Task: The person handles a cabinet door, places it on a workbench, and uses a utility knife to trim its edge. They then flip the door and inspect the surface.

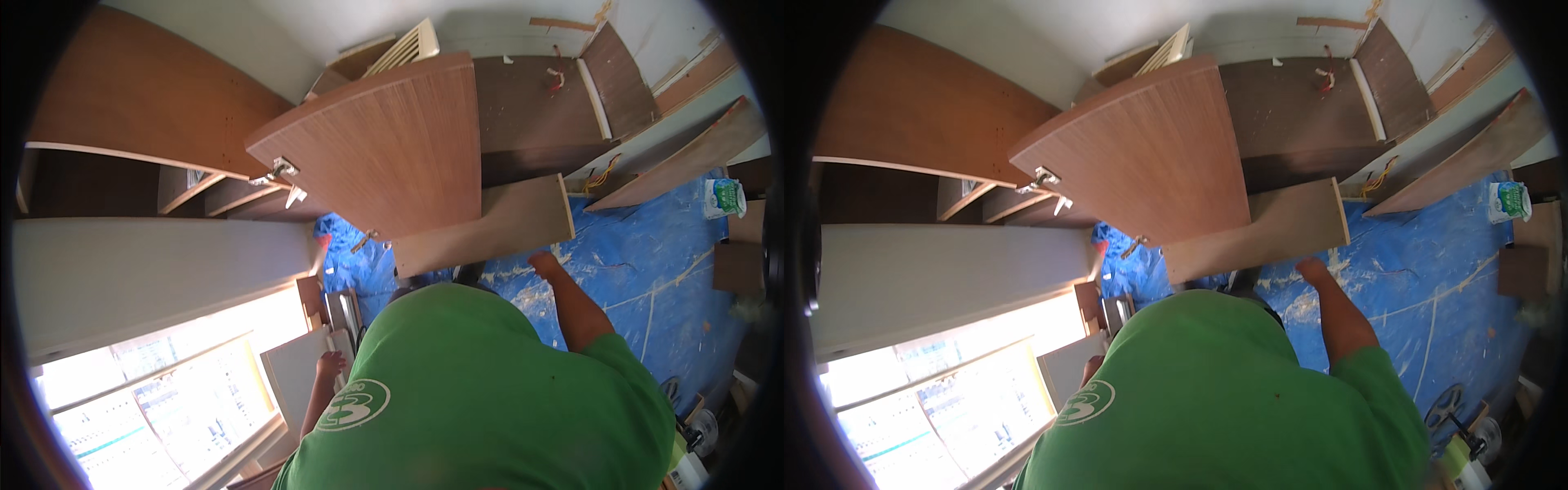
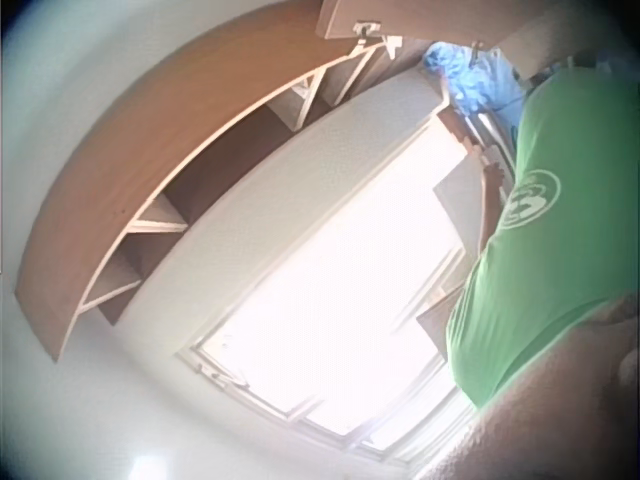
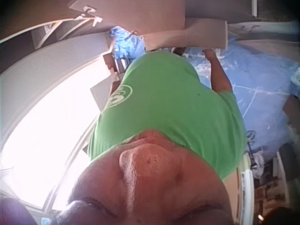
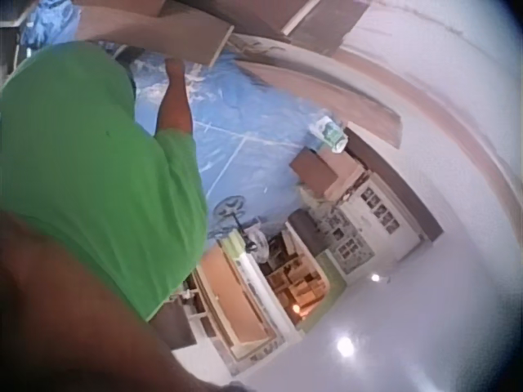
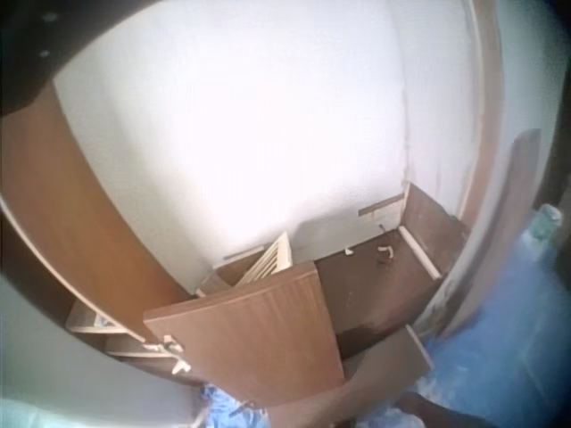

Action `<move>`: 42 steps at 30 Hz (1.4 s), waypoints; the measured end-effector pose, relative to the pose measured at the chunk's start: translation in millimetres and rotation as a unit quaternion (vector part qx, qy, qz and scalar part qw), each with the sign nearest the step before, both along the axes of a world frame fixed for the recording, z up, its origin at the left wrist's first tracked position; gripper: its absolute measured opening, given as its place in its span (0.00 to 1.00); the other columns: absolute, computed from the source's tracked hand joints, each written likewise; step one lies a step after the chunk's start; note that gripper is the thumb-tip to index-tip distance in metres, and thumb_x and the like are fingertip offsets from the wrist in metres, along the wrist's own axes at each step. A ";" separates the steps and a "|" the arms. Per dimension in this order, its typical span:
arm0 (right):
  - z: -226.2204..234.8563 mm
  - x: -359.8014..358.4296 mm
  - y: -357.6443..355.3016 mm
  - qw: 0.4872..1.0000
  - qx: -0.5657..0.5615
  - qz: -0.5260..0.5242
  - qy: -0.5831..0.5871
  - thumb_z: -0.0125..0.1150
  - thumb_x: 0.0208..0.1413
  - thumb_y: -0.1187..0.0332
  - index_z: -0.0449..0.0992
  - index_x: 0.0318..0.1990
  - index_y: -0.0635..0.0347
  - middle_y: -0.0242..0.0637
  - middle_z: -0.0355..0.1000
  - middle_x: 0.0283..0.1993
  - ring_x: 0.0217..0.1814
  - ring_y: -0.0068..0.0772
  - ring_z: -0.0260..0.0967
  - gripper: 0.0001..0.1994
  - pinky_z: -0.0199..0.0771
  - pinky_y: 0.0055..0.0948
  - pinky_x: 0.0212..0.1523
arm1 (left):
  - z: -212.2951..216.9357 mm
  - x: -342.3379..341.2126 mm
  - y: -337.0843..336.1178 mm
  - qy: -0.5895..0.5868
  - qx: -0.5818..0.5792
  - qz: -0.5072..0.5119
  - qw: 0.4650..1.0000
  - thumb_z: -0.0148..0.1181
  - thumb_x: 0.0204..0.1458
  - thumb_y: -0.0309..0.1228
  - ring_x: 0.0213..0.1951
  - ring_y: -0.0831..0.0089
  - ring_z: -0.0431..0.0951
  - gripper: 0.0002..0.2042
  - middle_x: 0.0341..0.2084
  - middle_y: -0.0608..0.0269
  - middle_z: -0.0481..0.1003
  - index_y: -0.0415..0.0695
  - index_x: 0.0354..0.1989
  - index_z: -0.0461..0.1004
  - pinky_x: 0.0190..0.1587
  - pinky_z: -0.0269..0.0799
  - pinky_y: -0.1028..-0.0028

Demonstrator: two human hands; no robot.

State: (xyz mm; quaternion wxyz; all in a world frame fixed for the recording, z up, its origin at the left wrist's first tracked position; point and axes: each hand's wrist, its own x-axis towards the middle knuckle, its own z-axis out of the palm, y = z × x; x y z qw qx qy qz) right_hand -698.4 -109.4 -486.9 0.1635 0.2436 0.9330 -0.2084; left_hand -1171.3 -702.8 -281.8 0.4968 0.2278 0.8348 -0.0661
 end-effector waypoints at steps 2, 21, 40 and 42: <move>-7.6 -1.2 3.8 0.984 -0.119 -0.129 -0.028 0.68 0.42 0.73 0.79 0.43 0.57 0.41 0.76 0.41 0.47 0.40 0.76 0.16 0.78 0.38 0.43 | 2.9 16.6 -3.1 -0.010 0.018 0.205 0.979 0.59 0.54 0.36 0.42 0.73 0.79 0.14 0.43 0.65 0.78 0.51 0.49 0.73 0.37 0.75 0.68; 92.1 24.0 -119.3 0.979 -0.063 -0.142 -0.133 0.53 0.60 0.71 0.79 0.50 0.57 0.45 0.77 0.47 0.51 0.47 0.75 0.13 0.77 0.46 0.48 | -76.3 -18.0 -64.1 -0.035 0.094 0.232 0.968 0.60 0.54 0.34 0.44 0.76 0.78 0.10 0.42 0.72 0.78 0.53 0.44 0.77 0.39 0.77 0.70; 151.5 169.7 -402.9 0.812 -0.219 -0.541 0.027 0.54 0.62 0.61 0.74 0.35 0.60 0.38 0.73 0.34 0.30 0.32 0.69 0.12 0.69 0.38 0.31 | -191.7 -26.9 -47.1 -0.127 0.170 -0.142 0.967 0.58 0.55 0.33 0.37 0.71 0.80 0.06 0.33 0.70 0.77 0.50 0.39 0.77 0.33 0.78 0.69; 152.8 182.0 -404.3 0.694 -0.258 -0.668 0.075 0.62 0.57 0.61 0.78 0.51 0.64 0.47 0.77 0.48 0.51 0.43 0.75 0.19 0.73 0.40 0.49 | -164.9 -2.5 -31.9 -0.141 0.057 0.141 0.978 0.56 0.58 0.35 0.33 0.73 0.80 0.07 0.32 0.69 0.78 0.49 0.40 0.77 0.30 0.77 0.69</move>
